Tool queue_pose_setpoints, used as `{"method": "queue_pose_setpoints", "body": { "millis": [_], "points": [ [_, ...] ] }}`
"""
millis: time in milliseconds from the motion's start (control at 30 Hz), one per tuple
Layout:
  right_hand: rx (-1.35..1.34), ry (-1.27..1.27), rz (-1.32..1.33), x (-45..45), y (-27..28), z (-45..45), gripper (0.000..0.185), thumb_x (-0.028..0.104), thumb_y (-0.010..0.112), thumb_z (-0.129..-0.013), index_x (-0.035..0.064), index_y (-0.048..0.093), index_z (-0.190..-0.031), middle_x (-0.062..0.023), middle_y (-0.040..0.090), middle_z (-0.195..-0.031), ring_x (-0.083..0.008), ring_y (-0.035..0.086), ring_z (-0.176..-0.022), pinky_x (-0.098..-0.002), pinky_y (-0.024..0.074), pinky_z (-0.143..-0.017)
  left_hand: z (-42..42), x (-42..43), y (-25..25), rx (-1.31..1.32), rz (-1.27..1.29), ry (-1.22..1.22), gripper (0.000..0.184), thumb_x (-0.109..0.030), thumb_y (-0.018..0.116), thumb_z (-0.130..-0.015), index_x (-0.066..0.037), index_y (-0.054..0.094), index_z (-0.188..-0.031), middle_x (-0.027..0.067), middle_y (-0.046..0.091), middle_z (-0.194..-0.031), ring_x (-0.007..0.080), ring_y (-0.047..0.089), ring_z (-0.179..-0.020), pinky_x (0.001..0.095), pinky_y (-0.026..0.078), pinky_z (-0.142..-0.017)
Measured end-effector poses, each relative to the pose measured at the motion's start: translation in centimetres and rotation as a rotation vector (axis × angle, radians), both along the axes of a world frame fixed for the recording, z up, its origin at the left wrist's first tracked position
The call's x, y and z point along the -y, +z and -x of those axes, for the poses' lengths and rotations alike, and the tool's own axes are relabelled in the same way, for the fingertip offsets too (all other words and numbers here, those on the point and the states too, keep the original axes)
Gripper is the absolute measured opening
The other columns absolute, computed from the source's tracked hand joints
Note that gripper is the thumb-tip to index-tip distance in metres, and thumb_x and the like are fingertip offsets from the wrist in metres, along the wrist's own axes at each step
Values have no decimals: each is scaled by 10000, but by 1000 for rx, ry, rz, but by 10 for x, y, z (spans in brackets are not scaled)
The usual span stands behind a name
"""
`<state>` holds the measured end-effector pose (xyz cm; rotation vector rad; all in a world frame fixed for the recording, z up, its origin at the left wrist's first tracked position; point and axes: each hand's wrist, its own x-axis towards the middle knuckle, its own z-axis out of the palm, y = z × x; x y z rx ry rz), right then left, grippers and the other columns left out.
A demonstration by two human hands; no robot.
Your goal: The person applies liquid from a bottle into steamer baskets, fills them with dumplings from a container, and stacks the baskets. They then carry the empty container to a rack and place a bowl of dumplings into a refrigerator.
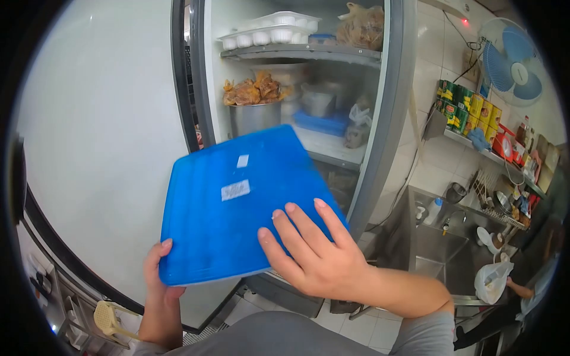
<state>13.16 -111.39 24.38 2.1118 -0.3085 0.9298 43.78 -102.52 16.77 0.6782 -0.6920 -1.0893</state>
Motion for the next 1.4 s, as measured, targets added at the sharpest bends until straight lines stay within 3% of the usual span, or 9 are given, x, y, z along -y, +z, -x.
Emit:
{"method": "queue_pose_setpoints", "body": {
  "millis": [167, 267, 433, 567, 633, 800, 1000, 1267, 1400],
  "points": [
    [78, 39, 241, 18, 53, -1, 225, 157, 708, -886, 59, 732, -1088, -130, 762, -1050, -266, 760, -945, -411, 607, -895, 26, 7, 55, 105, 162, 40, 645, -368, 641, -981, 85, 548, -1430, 232, 714, -1254, 319, 734, -1062, 461, 639, -853],
    [75, 99, 380, 24, 101, 9, 226, 141, 713, -831, 42, 716, -1034, -121, 745, -966, -256, 756, -854, -343, 618, -750, 25, 9, 85, -77, 297, -75, 735, -538, 513, -1055, 65, 517, -1475, 250, 675, -1339, 340, 727, -1089, 467, 668, -739],
    [111, 71, 433, 23, 173, 23, 466, 121, 886, -710, 27, 708, -1130, -147, 764, -978, -338, 766, -858, -402, 614, -766, 33, 32, 158, 24, 710, -252, 839, -673, 340, -1094, -18, 379, -1618, 291, 515, -1559, 529, 625, -1294, 670, 648, -842],
    [222, -95, 508, 10, 230, 18, 565, 126, 902, -700, 76, 678, -1216, -123, 747, -991, -336, 744, -876, -428, 596, -779, 8, 77, 235, 272, 950, -546, 845, -641, 321, -1101, 48, 392, -1585, 357, 450, -1578, 532, 525, -1412, 583, 619, -1011],
    [249, -280, 348, -8, 259, 0, 413, 197, 803, -802, 53, 623, -1145, -215, 753, -1048, -421, 728, -996, -507, 572, -874, -2, 102, 270, 368, 940, -444, 836, -586, 395, -1102, 127, 386, -1537, 368, 460, -1558, 496, 521, -1433, 511, 584, -1092],
    [232, -301, 429, 33, 325, -25, 437, 223, 833, -769, 50, 619, -1109, -224, 743, -993, -439, 717, -984, -511, 571, -849, -11, 165, 278, 470, 813, 69, 706, -436, 526, -1097, 60, 390, -1581, 279, 564, -1500, 385, 617, -1349, 461, 572, -1040],
    [219, -410, 323, 116, 342, -69, 440, 247, 824, -782, 47, 622, -1119, -214, 751, -1007, -437, 721, -976, -521, 573, -852, -56, 187, 127, 435, 575, 73, 684, -377, 606, -1050, -25, 432, -1610, 181, 609, -1474, 276, 661, -1254, 405, 560, -993],
    [176, -687, 224, 236, 367, -115, 468, 225, 758, -797, 42, 659, -1216, -221, 770, -1031, -434, 737, -1005, -529, 585, -874, -108, 152, -182, 235, -61, -47, 426, -102, 608, -1058, -4, 571, -1470, 176, 708, -1305, 249, 738, -1077, 379, 622, -874],
    [92, -742, 224, 298, 391, -125, 448, 232, 749, -790, 42, 688, -1192, -228, 772, -1039, -443, 738, -1006, -529, 588, -888, -119, 81, -232, 415, -441, -156, 482, -219, 648, -1086, -30, 543, -1516, 127, 699, -1319, 208, 670, -1108, 340, 542, -970]
  ]
}}
